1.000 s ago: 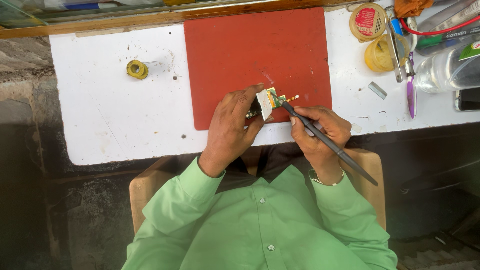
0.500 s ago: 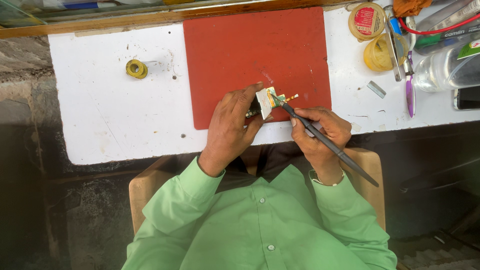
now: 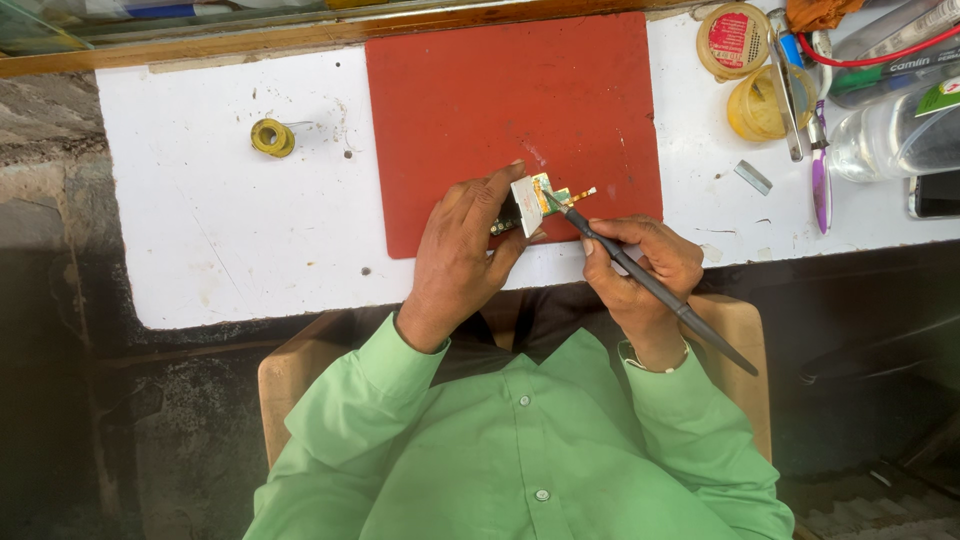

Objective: The person uses a soldering iron to apply solder to a small green circuit board and a white rectangular component. They repeatedly heat the contacts and add solder, then reposition the parts on a red mat to continue the process.

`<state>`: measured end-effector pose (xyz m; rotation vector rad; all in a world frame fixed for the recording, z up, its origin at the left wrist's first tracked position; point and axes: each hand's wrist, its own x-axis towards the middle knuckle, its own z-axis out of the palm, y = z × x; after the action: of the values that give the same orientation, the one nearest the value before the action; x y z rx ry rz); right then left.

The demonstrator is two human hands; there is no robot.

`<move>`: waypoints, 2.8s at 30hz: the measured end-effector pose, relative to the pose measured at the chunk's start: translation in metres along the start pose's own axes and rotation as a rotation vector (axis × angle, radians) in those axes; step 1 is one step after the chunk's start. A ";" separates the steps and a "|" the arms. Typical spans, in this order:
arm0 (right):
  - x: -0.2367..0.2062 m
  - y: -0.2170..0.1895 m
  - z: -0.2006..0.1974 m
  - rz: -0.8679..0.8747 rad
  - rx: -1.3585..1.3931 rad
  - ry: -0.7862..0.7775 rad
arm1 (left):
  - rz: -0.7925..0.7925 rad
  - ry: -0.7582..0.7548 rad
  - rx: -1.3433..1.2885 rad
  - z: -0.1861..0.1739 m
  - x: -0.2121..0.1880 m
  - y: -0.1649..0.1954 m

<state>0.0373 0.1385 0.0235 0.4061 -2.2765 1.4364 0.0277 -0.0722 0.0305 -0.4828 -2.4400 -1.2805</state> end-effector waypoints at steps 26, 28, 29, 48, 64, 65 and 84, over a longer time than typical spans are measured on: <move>-0.004 0.005 -0.002 -0.019 -0.005 0.002 | -0.007 -0.007 0.017 -0.001 0.000 -0.001; -0.004 0.005 -0.002 -0.006 0.003 0.001 | -0.015 -0.013 0.018 -0.001 0.001 -0.001; -0.005 0.005 -0.002 -0.005 0.007 0.000 | -0.019 -0.016 0.018 -0.001 0.001 -0.001; -0.012 0.007 -0.006 0.025 0.049 -0.013 | -0.002 0.000 0.012 -0.001 0.001 -0.002; -0.019 0.006 -0.009 0.078 0.124 -0.027 | 0.010 0.001 0.018 -0.001 0.003 -0.002; -0.020 0.006 -0.009 0.070 0.136 -0.025 | 0.010 0.001 0.020 -0.001 0.003 -0.002; 0.003 0.003 0.003 0.100 0.057 0.012 | -0.006 0.000 0.006 -0.001 0.002 0.003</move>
<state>0.0331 0.1369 0.0218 0.3033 -2.2793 1.5512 0.0277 -0.0717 0.0339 -0.4747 -2.4462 -1.2750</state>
